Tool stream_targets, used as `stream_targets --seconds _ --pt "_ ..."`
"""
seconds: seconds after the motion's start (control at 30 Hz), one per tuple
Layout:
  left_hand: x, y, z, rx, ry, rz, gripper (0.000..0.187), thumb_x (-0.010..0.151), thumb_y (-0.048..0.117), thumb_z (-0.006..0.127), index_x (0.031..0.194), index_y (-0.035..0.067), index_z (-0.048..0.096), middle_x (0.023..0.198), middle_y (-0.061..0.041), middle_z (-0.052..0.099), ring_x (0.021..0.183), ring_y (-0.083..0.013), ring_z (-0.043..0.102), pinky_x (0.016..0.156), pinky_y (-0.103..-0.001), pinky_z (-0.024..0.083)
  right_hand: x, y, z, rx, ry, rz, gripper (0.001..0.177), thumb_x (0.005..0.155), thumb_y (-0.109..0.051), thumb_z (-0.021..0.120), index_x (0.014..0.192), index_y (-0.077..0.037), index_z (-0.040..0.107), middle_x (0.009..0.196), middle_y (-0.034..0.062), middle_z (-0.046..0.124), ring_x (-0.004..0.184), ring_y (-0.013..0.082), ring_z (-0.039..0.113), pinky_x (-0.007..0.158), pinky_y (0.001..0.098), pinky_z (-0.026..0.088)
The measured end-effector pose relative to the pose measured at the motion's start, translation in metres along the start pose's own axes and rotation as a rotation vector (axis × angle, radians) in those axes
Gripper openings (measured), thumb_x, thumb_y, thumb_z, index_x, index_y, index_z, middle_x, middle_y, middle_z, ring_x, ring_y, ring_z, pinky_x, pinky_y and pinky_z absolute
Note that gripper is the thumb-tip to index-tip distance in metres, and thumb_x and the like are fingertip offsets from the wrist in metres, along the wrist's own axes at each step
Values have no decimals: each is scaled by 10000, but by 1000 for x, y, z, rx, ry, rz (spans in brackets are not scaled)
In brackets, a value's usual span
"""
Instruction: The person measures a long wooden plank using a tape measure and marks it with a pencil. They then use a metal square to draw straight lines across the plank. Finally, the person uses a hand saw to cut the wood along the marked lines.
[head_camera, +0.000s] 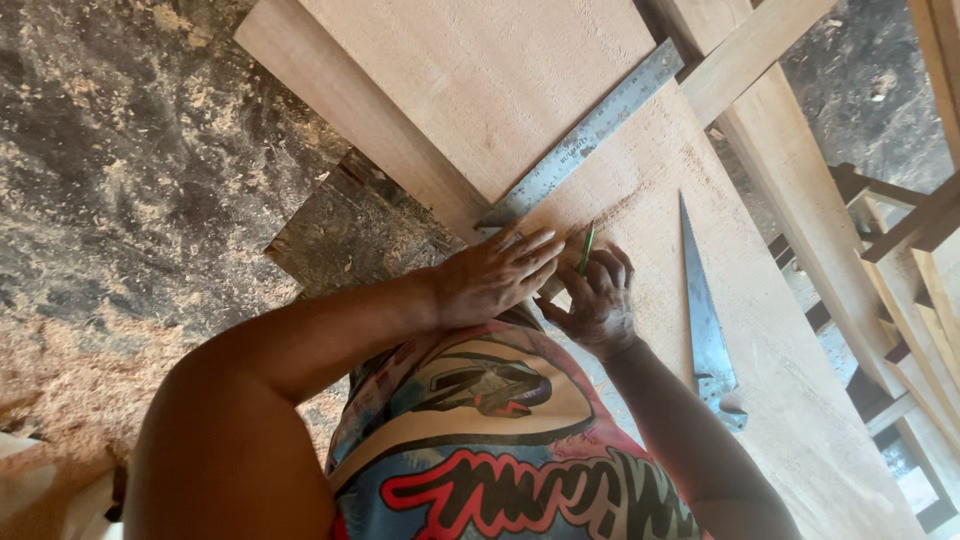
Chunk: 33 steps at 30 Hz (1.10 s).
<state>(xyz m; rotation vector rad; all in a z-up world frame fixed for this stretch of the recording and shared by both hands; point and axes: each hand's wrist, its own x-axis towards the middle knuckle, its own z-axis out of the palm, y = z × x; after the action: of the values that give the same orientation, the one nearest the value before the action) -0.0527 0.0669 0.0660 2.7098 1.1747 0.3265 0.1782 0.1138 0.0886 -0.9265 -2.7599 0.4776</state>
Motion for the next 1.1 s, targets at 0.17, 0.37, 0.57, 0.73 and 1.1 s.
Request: stream_targets --seconds 0.17,0.37,0.57,0.73,1.1 --pt "21 1 20 263 -184 68 672 1025 455 302 1569 60 330 1674 -178 233 1546 -351 189 1213 -580 122 0 -2 4 -22 22 2 510 719 -282 902 1126 -84 666 1148 126 574 1168 349 536 1122 569 398" --pt "26 2 25 229 -169 116 700 986 424 339 1596 79 318 1658 -143 277 1522 -331 215 1205 -574 101 -9 -2 4 -12 32 18 467 728 -218 890 1095 -75 639 1217 141 542 1232 371 515 1133 577 408" --pt "30 -4 33 28 -84 139 654 1015 413 421 1567 62 395 1636 -150 350 1519 -326 268 1219 -573 158 -13 -1 7 -27 70 60 456 732 -239 901 1070 -84 637 1218 139 540 1234 371 507 1126 581 420" --pt "30 -6 36 -31 -78 150 626 1028 424 417 1541 65 433 1619 -147 371 1508 -312 290 1223 -571 172 -15 -1 10 -53 80 80 477 713 -216 890 1116 -83 671 1252 141 552 1237 365 509 1123 578 417" --pt "31 -10 31 -66 -68 143 572 1017 396 443 1498 90 491 1609 -130 408 1516 -288 306 1231 -549 186 -13 -1 10 -16 91 84 578 699 -299 938 1161 -73 676 1262 125 567 1234 364 496 1113 598 404"
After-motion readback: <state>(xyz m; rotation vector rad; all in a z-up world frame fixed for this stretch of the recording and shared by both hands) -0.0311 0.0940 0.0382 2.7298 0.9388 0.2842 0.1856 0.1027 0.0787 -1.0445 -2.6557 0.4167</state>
